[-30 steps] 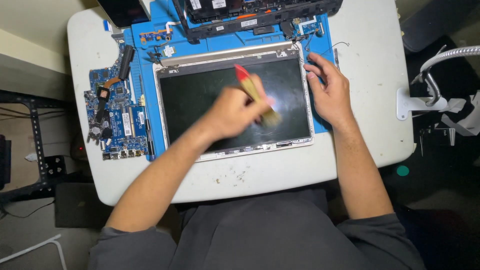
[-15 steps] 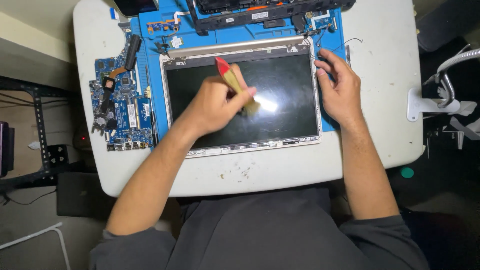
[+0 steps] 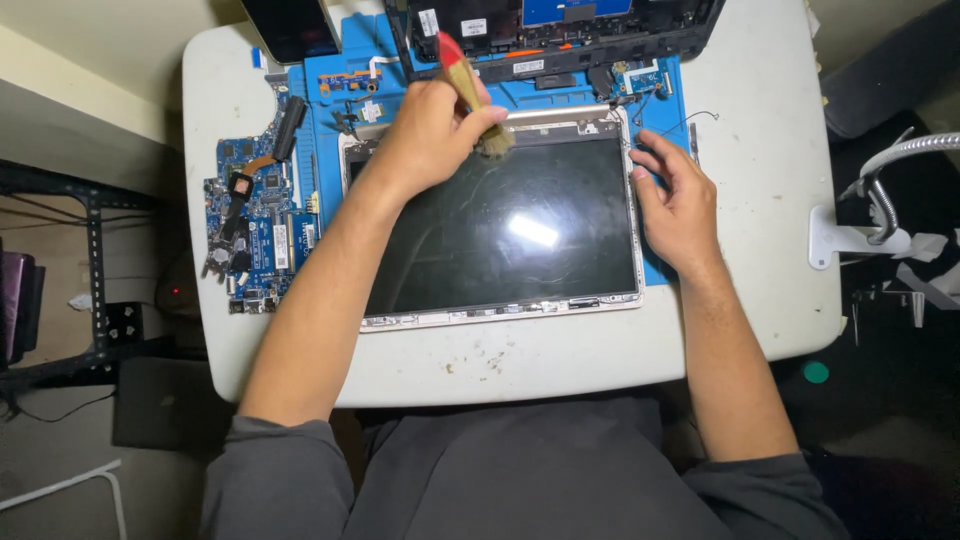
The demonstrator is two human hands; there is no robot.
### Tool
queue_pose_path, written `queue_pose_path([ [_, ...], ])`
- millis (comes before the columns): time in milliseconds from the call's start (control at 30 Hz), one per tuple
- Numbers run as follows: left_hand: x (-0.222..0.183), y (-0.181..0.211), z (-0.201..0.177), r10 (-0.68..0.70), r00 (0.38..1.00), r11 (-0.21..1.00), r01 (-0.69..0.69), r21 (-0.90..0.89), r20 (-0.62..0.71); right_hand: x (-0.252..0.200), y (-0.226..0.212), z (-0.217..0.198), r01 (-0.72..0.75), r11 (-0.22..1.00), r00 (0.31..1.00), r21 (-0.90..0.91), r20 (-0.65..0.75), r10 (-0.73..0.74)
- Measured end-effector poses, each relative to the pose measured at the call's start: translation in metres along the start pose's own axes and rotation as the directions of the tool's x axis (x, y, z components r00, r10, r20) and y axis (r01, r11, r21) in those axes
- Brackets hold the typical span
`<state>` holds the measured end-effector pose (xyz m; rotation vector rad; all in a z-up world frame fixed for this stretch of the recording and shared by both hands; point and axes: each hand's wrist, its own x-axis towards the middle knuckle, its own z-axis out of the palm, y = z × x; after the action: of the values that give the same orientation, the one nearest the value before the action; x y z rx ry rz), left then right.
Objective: Cleaning a laptop screen with a brush and then installing the screen bezel onto the laptop frame.
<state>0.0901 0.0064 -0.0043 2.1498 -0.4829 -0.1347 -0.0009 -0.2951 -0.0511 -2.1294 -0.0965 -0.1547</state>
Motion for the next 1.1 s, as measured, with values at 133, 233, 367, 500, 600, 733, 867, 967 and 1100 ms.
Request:
queue_pose_path([
  [133,0.011,-0.001,0.028,-0.050,0.998,0.999,0.049,0.013,0.026,-0.002,0.001,0.001,0.001,1.000,1.000,0.004,0.005,-0.001],
  [233,-0.012,0.016,0.051,-0.128,0.958,0.985,0.152,-0.078,0.255,-0.001,0.002,0.000,0.004,1.000,1.000,0.013,0.004,-0.004],
  [367,-0.051,0.036,0.062,0.105,0.829,0.975,0.022,-0.219,0.549,0.000,0.004,0.000,0.058,0.991,0.998,0.118,0.031,-0.062],
  [500,-0.033,0.018,0.029,0.077,0.943,0.975,-0.004,-0.221,0.323,0.000,0.002,0.000,0.077,0.992,0.996,0.101,0.033,-0.081],
  [600,-0.015,-0.035,0.018,0.046,0.998,0.996,-0.043,-0.083,0.038,-0.002,0.002,0.002,0.080,0.991,0.996,0.110,0.021,-0.083],
  [733,-0.063,0.004,0.048,-0.009,0.964,0.980,0.060,-0.187,0.264,-0.004,-0.003,0.002,0.073,0.993,0.997,0.098,0.027,-0.076],
  [867,-0.079,0.028,0.043,0.067,0.823,0.971,0.077,-0.228,0.564,-0.001,-0.007,0.001,0.072,0.995,0.997,0.071,0.022,-0.073],
  [967,-0.062,0.014,0.014,0.031,0.948,0.975,0.041,-0.216,0.318,-0.002,-0.003,0.003,0.081,0.994,0.996,0.068,0.018,-0.082],
  [1100,-0.034,-0.040,-0.008,0.095,0.987,0.994,-0.101,-0.035,-0.129,-0.002,0.000,0.003,0.100,0.992,0.995,0.082,0.015,-0.101],
])
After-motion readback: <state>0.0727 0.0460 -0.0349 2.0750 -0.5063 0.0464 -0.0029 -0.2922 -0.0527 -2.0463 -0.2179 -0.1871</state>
